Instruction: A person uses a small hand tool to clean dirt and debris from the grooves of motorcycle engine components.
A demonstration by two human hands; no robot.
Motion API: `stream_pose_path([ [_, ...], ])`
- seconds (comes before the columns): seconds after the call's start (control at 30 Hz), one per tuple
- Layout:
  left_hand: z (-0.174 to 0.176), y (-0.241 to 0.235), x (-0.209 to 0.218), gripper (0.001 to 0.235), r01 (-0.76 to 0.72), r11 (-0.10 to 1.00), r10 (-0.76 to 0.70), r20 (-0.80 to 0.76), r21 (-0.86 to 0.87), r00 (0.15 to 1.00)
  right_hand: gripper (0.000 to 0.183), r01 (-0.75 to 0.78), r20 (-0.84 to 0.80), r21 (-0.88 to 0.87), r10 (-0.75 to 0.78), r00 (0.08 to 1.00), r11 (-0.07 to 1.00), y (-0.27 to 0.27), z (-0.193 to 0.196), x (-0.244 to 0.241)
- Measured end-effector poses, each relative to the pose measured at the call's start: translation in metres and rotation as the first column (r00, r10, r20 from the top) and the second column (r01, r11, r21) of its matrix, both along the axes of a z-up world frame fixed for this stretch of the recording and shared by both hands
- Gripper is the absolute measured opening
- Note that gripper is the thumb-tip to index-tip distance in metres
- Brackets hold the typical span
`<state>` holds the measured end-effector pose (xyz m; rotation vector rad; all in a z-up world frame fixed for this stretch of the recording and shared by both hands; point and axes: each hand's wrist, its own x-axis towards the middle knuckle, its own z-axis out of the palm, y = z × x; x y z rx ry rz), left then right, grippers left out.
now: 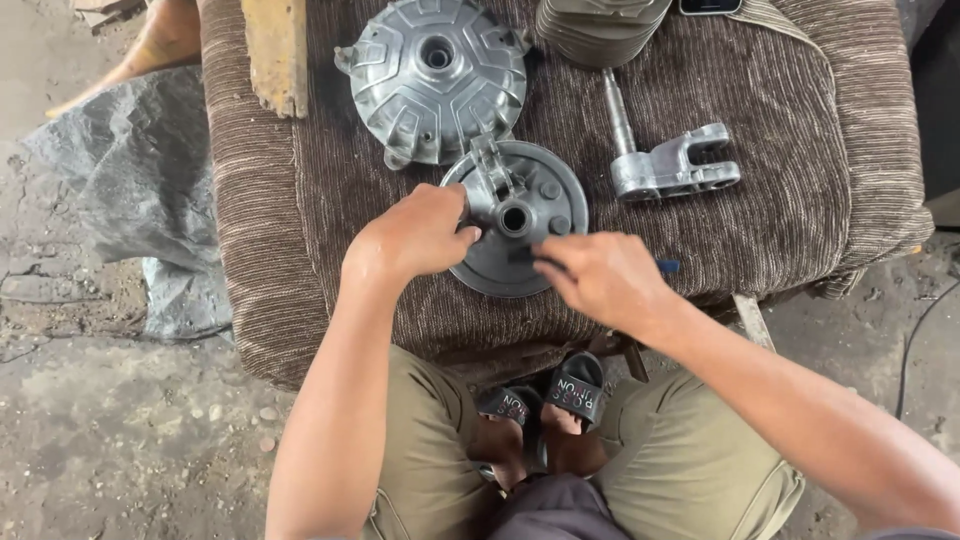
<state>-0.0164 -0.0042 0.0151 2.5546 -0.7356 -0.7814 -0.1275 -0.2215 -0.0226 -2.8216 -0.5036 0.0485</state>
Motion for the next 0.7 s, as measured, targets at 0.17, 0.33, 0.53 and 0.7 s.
stream_pose_path([
  [0.17,0.003,-0.001,0.001,0.045,0.017,1.0,-0.017,-0.011,0.008,1.0,0.025,0.004,-0.055,0.015,-0.004,0.998,1.0,0.006,0.011,0.0],
  [0.33,0.005,0.0,-0.001,0.044,0.011,1.0,-0.011,-0.008,0.004,1.0,0.024,-0.021,-0.055,0.042,0.023,0.998,0.999,0.007,0.004,-0.003],
  [0.53,-0.003,0.001,0.002,0.045,-0.003,1.0,0.003,-0.02,-0.004,1.0,0.023,0.024,-0.021,0.003,-0.024,0.999,1.0,0.007,0.008,-0.002],
  [0.7,-0.001,0.001,0.003,0.043,0.0,1.0,0.0,0.014,-0.004,1.0,0.021,0.073,0.007,0.041,-0.073,0.997,0.996,0.003,0.016,0.002],
])
